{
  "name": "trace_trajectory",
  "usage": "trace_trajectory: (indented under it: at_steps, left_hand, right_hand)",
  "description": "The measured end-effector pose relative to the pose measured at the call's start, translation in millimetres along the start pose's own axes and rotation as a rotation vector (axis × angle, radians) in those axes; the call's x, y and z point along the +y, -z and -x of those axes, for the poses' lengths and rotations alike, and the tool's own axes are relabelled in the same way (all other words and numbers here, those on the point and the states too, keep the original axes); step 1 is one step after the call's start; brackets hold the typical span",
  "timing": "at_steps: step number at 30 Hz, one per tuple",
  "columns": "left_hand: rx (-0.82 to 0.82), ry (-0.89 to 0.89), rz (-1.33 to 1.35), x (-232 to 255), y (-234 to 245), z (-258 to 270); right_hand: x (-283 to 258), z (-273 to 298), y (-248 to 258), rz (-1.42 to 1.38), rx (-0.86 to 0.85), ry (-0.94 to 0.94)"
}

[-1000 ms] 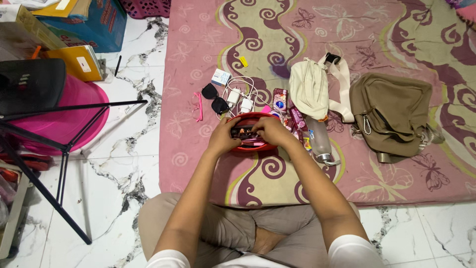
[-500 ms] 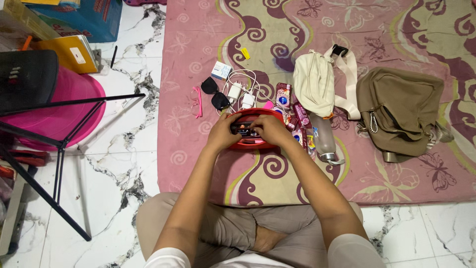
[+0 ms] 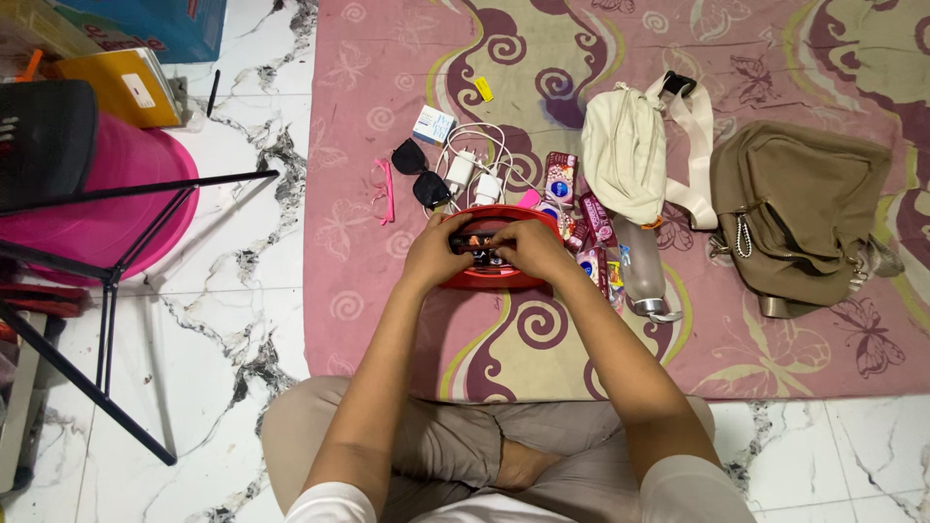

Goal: The person sits on the floor and packs various small items into a red cosmetic bag. They place sunglasses, a hair clip, a toothbrush, a small box, a charger, and other personal items into the bag one by one, then zip it closed.

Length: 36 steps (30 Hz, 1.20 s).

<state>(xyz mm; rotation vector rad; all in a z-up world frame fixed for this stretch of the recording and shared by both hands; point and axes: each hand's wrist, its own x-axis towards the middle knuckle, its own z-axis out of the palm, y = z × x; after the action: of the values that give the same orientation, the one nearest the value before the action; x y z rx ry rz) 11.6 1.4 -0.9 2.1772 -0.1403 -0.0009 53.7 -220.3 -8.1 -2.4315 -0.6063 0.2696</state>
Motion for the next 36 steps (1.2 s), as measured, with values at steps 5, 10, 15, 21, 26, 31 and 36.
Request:
trace_trajectory:
  at_steps: [5, 10, 15, 21, 26, 31, 36]
  left_hand:
    - [-0.008, 0.015, 0.017, -3, 0, -2]
    - [-0.004, 0.031, 0.018, -8, -2, -6]
    - [0.065, -0.05, 0.028, -11, -1, -7]
    - [0.053, 0.063, -0.036, 0, -5, 1]
    - [0.122, 0.139, 0.0, 5, -5, 0]
    - [0.147, 0.257, 0.009, 1, -13, -12]
    - [0.141, 0.276, 0.019, -6, -18, -20]
  right_hand:
    - [-5, -2, 4, -0.003, 0.057, 0.066]
    - [-13, -4, 10, 0.012, 0.123, 0.117]
    - [-7, -27, 14, -0.126, 0.157, 0.082]
    - [36, -133, 10, -0.483, 0.305, 0.04]
    - [72, -225, -24, -0.583, 0.294, -0.136]
    - [91, -268, -56, -0.34, 0.347, -0.196]
    - [88, -273, -65, 0.063, 0.379, -0.034]
